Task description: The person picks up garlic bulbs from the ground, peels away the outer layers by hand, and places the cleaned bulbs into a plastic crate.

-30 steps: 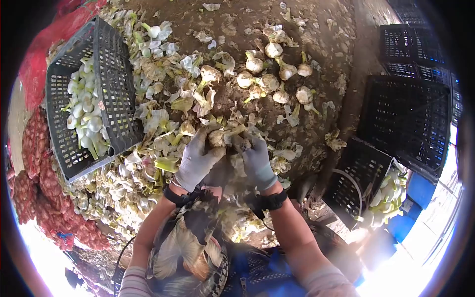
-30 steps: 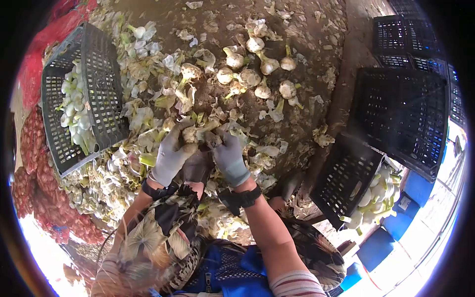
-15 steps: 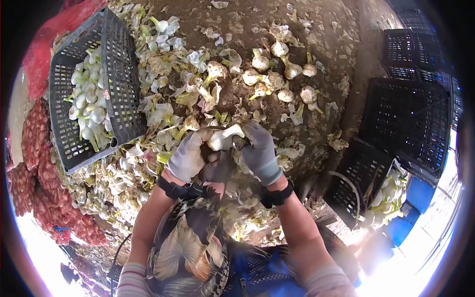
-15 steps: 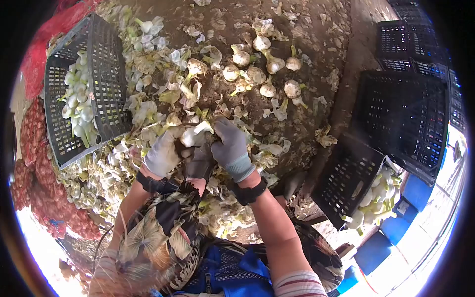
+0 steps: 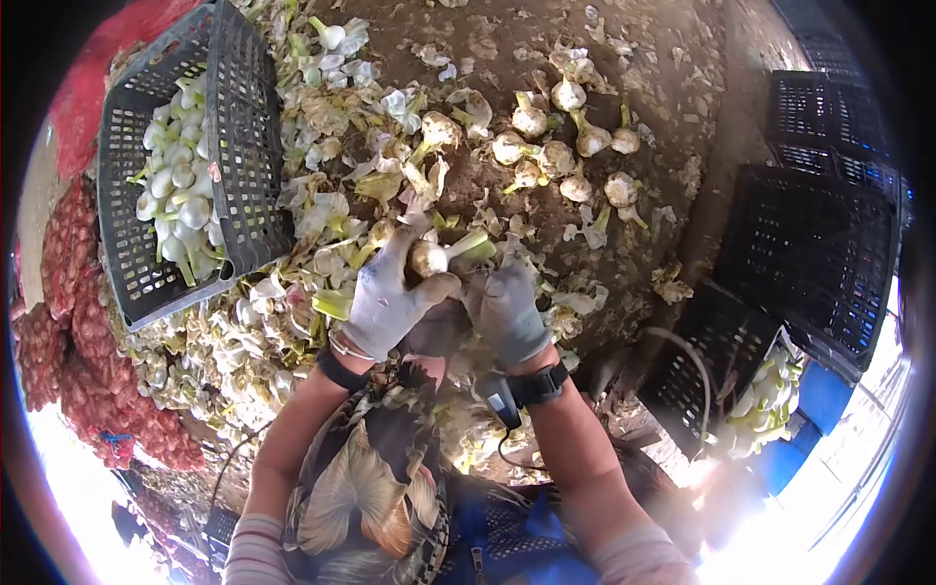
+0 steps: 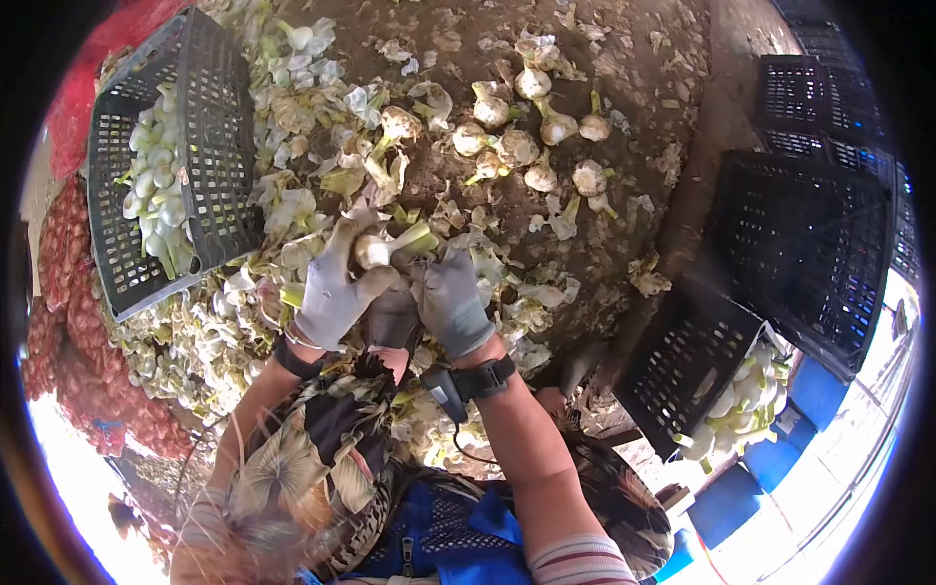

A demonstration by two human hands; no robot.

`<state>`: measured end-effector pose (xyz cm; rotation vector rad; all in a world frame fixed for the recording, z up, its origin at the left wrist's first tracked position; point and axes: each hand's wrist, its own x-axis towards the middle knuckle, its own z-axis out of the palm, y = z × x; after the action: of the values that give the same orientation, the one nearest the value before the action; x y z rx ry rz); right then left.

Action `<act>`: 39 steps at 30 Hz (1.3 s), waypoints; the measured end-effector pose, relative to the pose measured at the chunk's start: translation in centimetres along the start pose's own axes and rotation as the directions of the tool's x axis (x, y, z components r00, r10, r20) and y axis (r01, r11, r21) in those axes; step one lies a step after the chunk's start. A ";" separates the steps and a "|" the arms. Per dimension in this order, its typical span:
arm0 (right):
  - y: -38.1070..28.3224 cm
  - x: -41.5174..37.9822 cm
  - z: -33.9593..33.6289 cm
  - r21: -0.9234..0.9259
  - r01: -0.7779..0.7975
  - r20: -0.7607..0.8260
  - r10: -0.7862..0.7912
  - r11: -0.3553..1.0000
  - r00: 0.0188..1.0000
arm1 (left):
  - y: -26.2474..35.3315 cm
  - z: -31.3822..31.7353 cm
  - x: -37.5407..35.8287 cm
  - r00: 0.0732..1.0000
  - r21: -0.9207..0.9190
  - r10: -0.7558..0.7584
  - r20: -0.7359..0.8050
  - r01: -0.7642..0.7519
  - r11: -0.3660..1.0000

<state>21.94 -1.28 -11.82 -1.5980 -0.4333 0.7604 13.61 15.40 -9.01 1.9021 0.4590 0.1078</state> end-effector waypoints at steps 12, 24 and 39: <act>-5.0 1.0 -1.2 -0.237 -0.194 -0.031 0.192 0.952 0.981 | -2.7 -0.9 -0.3 0.803 -0.739 0.004 0.596 0.546 0.394; -3.3 -0.6 -0.7 0.474 -0.173 -0.059 0.227 0.863 0.972 | 0.9 -1.8 0.5 0.968 -0.422 -0.155 0.196 0.226 0.878; 3.1 -2.6 -4.0 0.782 -0.272 -0.153 0.596 0.561 0.788 | 0.3 -1.7 -1.2 0.922 -0.766 -0.288 0.257 0.376 0.521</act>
<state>22.36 -6.43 -14.11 -1.0213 0.5877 0.8069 12.15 16.36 -7.89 0.8703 0.5761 -0.0382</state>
